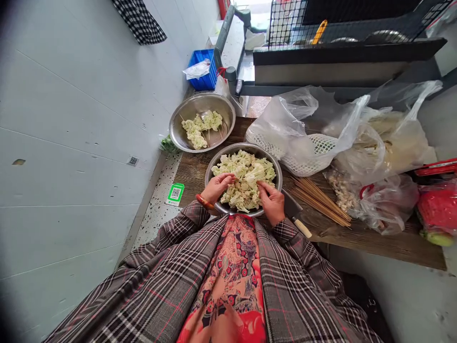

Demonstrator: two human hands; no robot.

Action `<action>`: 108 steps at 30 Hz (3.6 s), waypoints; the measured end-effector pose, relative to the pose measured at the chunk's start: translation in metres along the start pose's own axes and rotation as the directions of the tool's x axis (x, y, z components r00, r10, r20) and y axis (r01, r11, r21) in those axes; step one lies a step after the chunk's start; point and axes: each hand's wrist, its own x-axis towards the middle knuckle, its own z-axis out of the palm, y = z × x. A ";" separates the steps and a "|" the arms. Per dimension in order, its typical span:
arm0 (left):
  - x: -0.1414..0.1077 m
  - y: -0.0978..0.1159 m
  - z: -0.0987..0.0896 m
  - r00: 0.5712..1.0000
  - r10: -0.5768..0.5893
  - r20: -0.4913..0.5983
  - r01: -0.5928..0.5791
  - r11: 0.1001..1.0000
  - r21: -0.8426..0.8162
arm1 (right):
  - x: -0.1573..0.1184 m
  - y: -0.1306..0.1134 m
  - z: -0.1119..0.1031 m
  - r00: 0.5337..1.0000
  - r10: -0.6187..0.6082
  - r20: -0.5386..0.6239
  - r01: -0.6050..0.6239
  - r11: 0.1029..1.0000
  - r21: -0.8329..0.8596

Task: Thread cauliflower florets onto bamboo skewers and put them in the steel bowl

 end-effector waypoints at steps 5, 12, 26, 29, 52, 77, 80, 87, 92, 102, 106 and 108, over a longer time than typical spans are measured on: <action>0.000 -0.040 -0.005 0.988 0.009 0.152 -0.107 0.754 0.648 | -0.007 0.011 -0.008 0.997 0.069 -0.033 -0.070 0.998 -0.001; -0.005 -0.057 0.012 0.974 0.037 0.223 -0.200 0.597 0.777 | -0.020 0.008 0.005 0.994 0.085 0.067 -0.087 0.995 0.040; -0.002 -0.027 -0.031 0.960 -0.270 -0.068 0.203 0.846 -0.493 | -0.023 -0.004 0.009 0.994 0.028 0.105 -0.029 1.000 0.007; -0.008 -0.012 -0.038 0.966 -0.258 0.003 0.205 0.761 -0.615 | -0.024 -0.004 0.011 0.989 -0.021 0.144 0.024 1.000 -0.020; -0.022 0.026 -0.022 0.989 -0.059 -0.134 -0.046 0.744 -0.666 | -0.026 -0.006 0.007 0.949 -0.191 0.251 0.219 0.972 -0.089; -0.023 0.031 -0.007 0.972 -0.032 -0.231 -0.095 0.851 -0.516 | -0.021 -0.002 -0.003 0.949 -0.214 0.233 0.235 0.970 -0.066; -0.023 0.029 -0.003 0.975 -0.041 -0.218 -0.083 0.845 -0.528 | -0.020 -0.002 -0.004 0.947 -0.222 0.231 0.247 0.965 -0.087; -0.024 0.028 0.001 0.967 -0.042 -0.253 -0.089 0.870 -0.485 | -0.019 0.002 -0.006 0.943 -0.237 0.233 0.263 0.961 -0.083; -0.025 0.030 0.003 0.953 0.005 -0.302 -0.131 0.909 -0.397 | -0.019 0.000 -0.006 0.937 -0.262 0.229 0.288 0.953 -0.091; -0.023 0.028 0.005 0.950 -0.010 -0.312 -0.110 0.924 -0.366 | -0.018 0.000 -0.004 0.936 -0.274 0.221 0.301 0.948 -0.099; -0.022 0.029 0.007 0.953 -0.024 -0.302 -0.106 0.908 -0.405 | -0.016 -0.002 -0.001 0.942 -0.263 0.210 0.284 0.956 -0.074; -0.022 0.031 0.007 0.957 -0.035 -0.287 -0.101 0.890 -0.445 | -0.015 -0.002 0.000 0.948 -0.248 0.200 0.265 0.962 -0.063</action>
